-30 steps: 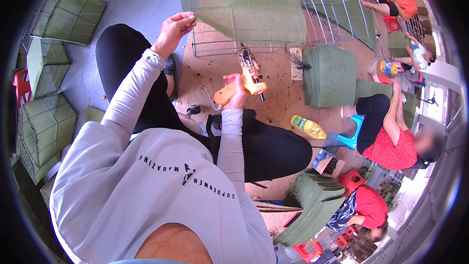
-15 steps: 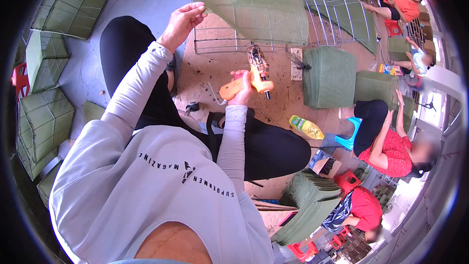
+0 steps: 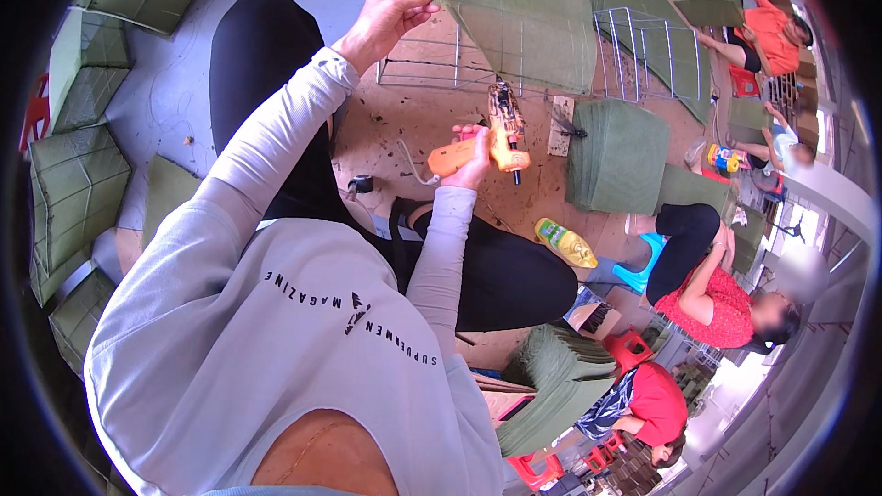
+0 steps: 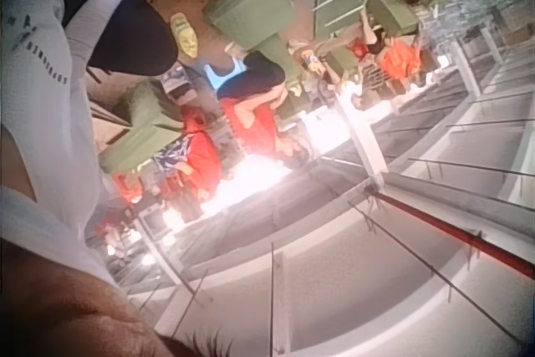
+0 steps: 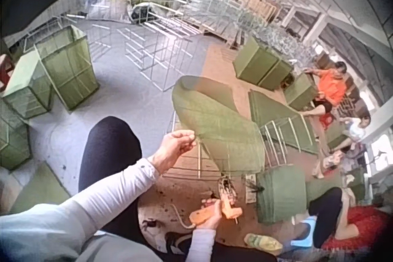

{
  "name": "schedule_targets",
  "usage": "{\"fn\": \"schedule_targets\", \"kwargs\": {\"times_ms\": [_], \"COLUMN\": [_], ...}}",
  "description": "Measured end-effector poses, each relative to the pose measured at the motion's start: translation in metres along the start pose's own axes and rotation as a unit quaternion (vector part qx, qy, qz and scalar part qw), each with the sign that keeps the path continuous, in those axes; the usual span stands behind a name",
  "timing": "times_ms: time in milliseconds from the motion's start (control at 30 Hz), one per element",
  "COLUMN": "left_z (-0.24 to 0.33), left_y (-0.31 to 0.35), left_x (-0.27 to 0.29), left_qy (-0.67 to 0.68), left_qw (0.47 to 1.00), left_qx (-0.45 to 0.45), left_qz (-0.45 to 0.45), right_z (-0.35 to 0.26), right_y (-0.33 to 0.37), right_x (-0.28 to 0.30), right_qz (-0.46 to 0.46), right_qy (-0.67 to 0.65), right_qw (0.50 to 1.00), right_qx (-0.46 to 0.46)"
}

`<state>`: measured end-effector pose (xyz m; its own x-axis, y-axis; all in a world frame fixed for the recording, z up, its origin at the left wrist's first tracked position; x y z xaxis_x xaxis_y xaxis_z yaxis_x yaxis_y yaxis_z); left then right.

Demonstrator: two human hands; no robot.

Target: Using a glue gun to attach green fabric to a wire lamp shade frame.

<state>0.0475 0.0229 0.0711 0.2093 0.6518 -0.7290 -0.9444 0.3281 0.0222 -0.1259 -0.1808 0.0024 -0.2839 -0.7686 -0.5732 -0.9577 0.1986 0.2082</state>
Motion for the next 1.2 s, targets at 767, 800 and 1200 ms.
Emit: {"fn": "schedule_targets", "kwargs": {"times_ms": [767, 800, 1200], "left_z": [0.0, 0.0, 0.002], "left_y": [0.002, 0.003, 0.011], "left_x": [0.004, 0.004, 0.01], "left_qy": [-0.024, -0.024, -0.037], "left_qw": [1.0, 1.0, 0.999], "left_qx": [0.011, 0.012, 0.02], "left_qz": [0.002, 0.001, 0.006], "right_z": [0.01, 0.01, 0.005], "right_y": [0.01, 0.01, 0.006], "right_x": [0.0, 0.0, -0.001], "right_qz": [0.01, 0.011, 0.021], "right_qy": [-0.016, -0.017, -0.009], "right_qw": [1.0, 1.0, 1.0], "right_qx": [-0.016, -0.015, -0.009]}}
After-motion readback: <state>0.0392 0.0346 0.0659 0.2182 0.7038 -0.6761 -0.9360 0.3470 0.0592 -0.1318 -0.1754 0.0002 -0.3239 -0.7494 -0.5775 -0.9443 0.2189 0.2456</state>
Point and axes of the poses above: each hand's wrist, its own y-axis away from the middle knuckle, its own x-axis out of the back of the hand, z = x × y, the point moved 7 cm from there along -y, towards the middle knuckle, and after that the axes turned 15 degrees about -z, right-handed, at the moved point
